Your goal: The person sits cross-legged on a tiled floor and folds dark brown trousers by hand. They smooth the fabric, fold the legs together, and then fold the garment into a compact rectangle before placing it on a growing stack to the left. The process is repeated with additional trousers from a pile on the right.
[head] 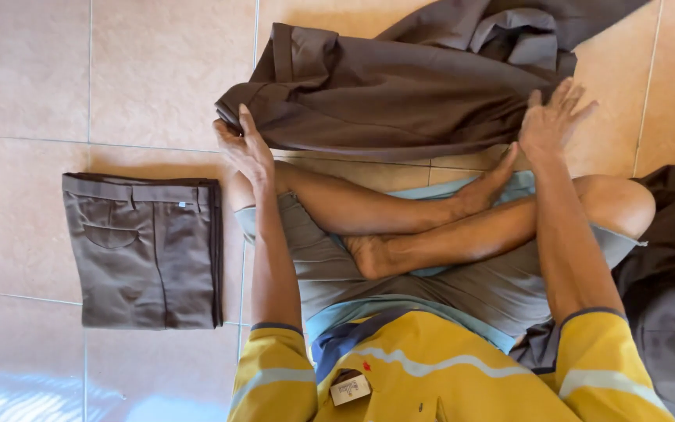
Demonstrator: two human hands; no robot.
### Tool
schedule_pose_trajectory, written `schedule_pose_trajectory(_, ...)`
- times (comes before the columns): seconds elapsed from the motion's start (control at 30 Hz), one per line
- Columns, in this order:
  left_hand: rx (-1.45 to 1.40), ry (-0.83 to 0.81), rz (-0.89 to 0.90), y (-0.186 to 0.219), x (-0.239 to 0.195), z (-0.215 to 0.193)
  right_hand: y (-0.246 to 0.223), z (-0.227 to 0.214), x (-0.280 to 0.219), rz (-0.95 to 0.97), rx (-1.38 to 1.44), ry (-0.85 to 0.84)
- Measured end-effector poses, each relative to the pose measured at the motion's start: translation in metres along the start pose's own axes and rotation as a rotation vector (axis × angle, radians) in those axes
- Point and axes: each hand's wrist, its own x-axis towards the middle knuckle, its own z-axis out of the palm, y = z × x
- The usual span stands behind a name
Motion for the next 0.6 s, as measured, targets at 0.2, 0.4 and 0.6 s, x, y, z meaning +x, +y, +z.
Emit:
schedule_pose_trajectory(0.2,0.028,-0.094,0.240,-0.011,-0.005,0.006,-0.104,-0.069,-0.103,-0.150,0.388,0.321)
schedule_pose_trajectory(0.4,-0.079,-0.148,0.156,0.010,-0.008,0.002,-0.166,-0.102,-0.141,-0.464,0.178,-0.086)
schedule_pose_trajectory(0.6,-0.225,-0.074,-0.013,-0.005,-0.001,0.002,-0.103,-0.038,-0.084,-0.755,-0.117,0.201)
